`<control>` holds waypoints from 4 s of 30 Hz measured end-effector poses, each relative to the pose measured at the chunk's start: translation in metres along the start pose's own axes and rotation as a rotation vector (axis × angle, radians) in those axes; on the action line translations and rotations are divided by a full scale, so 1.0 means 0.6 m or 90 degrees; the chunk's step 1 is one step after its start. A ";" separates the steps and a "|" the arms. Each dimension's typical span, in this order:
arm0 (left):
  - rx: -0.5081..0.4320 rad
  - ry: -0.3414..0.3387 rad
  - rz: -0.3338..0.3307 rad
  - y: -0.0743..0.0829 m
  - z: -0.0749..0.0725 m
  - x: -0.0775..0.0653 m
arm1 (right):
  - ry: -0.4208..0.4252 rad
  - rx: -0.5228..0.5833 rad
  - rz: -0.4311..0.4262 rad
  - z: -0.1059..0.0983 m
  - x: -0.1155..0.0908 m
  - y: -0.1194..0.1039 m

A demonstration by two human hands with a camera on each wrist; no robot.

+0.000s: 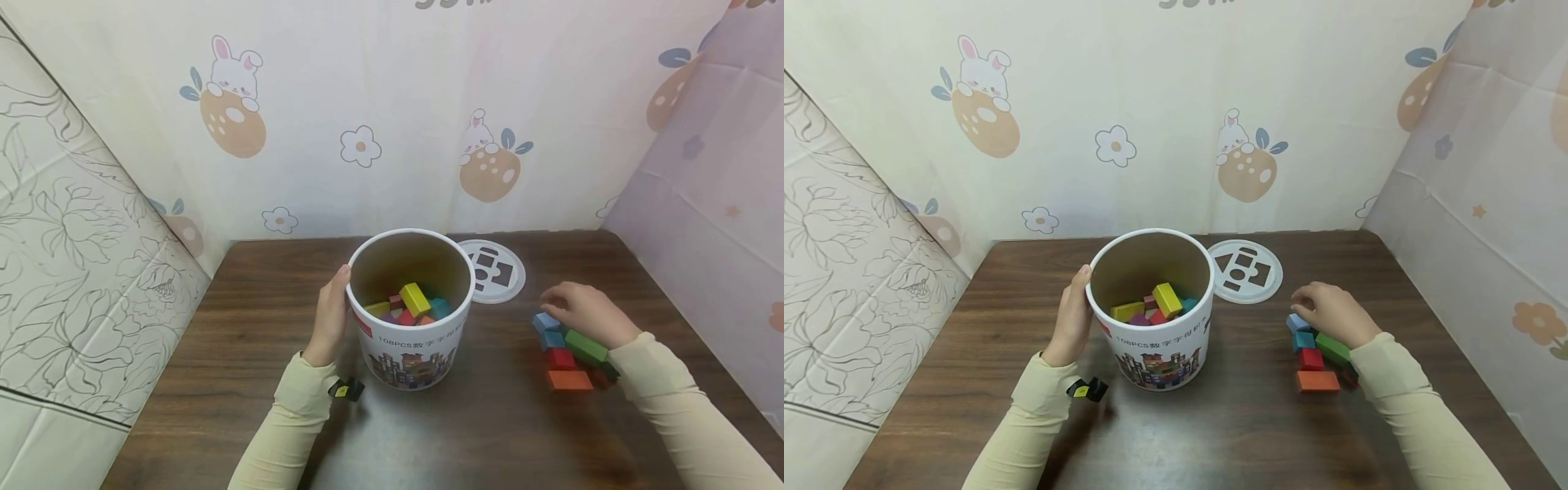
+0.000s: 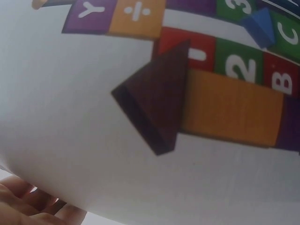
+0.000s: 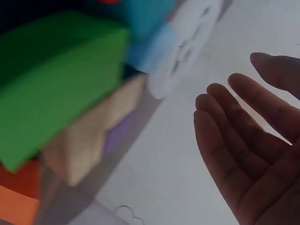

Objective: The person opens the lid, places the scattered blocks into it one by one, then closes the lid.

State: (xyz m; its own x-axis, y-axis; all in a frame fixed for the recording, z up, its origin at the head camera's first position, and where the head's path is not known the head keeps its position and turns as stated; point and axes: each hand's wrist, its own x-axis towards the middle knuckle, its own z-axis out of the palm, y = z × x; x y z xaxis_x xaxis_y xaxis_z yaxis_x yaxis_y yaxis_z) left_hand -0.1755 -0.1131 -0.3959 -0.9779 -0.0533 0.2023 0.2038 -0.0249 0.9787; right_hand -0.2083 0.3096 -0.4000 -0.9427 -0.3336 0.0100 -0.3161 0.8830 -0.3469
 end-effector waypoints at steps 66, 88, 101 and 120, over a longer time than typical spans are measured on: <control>-0.026 -0.002 0.007 -0.001 0.001 0.000 | 0.052 -0.033 -0.088 -0.091 0.057 -0.102; -0.019 -0.010 -0.008 0.000 0.001 -0.001 | 0.111 -0.012 -0.267 -0.163 0.085 -0.281; 0.000 -0.007 -0.019 0.004 0.002 -0.003 | 0.024 -0.033 -0.382 -0.119 0.132 -0.359; 0.006 -0.004 -0.016 0.006 0.001 -0.003 | -0.055 -0.054 -0.413 -0.070 0.148 -0.385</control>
State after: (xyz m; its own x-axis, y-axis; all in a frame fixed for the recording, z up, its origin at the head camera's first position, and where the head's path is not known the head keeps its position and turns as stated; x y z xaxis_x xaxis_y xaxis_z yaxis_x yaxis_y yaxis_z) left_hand -0.1730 -0.1127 -0.3926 -0.9830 -0.0468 0.1776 0.1786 -0.0162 0.9838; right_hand -0.2234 0.0896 -0.2796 -0.5469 -0.8291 0.1162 -0.8281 0.5153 -0.2209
